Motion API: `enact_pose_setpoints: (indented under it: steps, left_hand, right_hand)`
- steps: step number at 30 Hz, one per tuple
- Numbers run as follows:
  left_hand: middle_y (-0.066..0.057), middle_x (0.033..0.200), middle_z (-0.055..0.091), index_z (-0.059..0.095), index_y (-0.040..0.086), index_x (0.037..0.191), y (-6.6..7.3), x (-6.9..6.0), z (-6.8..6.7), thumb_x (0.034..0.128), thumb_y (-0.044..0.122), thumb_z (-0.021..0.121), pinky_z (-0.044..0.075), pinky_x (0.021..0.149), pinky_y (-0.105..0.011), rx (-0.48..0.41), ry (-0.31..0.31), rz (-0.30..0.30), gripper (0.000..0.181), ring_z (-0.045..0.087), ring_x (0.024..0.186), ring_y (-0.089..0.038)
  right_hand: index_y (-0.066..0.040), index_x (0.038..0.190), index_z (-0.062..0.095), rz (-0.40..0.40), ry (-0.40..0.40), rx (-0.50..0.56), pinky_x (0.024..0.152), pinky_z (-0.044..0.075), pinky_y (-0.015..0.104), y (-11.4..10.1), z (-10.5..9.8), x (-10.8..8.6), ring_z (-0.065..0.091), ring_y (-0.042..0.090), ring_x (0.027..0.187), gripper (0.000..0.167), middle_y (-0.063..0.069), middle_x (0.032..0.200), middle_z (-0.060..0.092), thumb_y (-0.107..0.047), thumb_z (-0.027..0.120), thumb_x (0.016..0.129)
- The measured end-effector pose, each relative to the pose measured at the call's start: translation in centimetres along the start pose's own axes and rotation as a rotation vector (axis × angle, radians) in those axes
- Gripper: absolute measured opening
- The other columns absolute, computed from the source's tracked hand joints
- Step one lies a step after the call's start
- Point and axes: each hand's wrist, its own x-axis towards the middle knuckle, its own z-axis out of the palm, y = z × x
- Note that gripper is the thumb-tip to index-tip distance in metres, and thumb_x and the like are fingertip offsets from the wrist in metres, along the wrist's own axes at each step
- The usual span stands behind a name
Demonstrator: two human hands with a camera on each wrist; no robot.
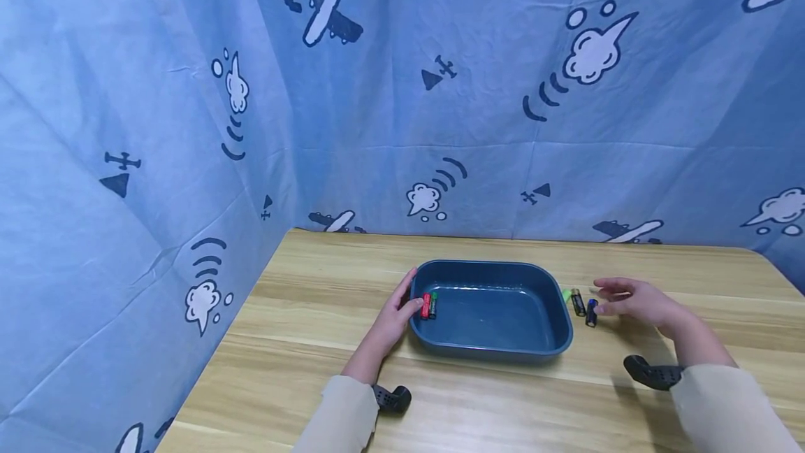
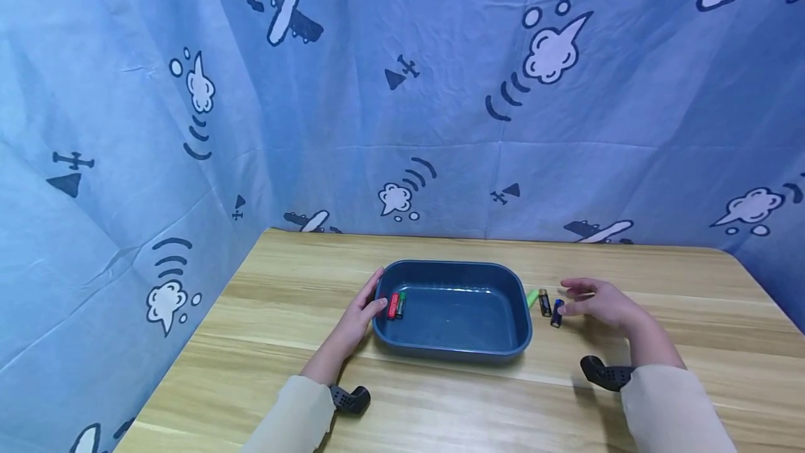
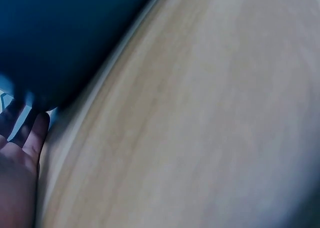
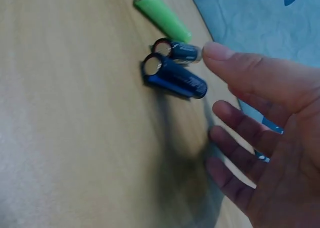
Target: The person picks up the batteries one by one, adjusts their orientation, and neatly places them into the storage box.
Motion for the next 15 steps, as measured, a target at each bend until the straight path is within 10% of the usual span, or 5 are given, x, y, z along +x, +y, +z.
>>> enact_pose_setpoints:
  steps: [4, 11, 15]
  left_hand:
    - [-0.015, 0.15, 0.023, 0.027, 0.015, 0.147, 0.4, -0.2, 0.1, 0.094, 0.012, 0.049, 0.025, 0.107, -0.047, 0.012, 0.002, -0.022, 0.057, 0.02, 0.136, -0.035]
    - [-0.015, 0.149, 0.026, 0.029, 0.018, 0.147, 0.3, -0.2, 0.0, 0.0942, 0.013, 0.049, 0.028, 0.105, -0.045, 0.019, 0.008, -0.023, 0.057, 0.023, 0.136, -0.034]
    - [-0.016, 0.148, 0.027, 0.029, 0.017, 0.146, 0.0, -0.3, 0.0, 0.0938, 0.013, 0.05, 0.028, 0.105, -0.046, 0.016, 0.013, -0.019, 0.057, 0.024, 0.135, -0.034]
  right_hand:
    - [0.013, 0.131, 0.039, -0.036, -0.001, -0.007, 0.081, 0.044, 0.026, 0.3, 0.4, -0.2, 0.045, 0.044, 0.114, 0.07, 0.033, 0.128, 0.044, -0.024, 0.071, 0.081]
    - [0.015, 0.13, 0.038, -0.092, -0.025, 0.011, 0.093, 0.027, 0.065, 0.2, 1.3, -0.1, 0.027, 0.057, 0.121, 0.075, 0.037, 0.131, 0.037, -0.019, 0.076, 0.075]
    - [0.016, 0.127, 0.041, -0.117, 0.011, -0.078, 0.091, 0.029, 0.066, 0.1, 2.0, 0.1, 0.03, 0.058, 0.116, 0.076, 0.038, 0.128, 0.039, -0.021, 0.079, 0.072]
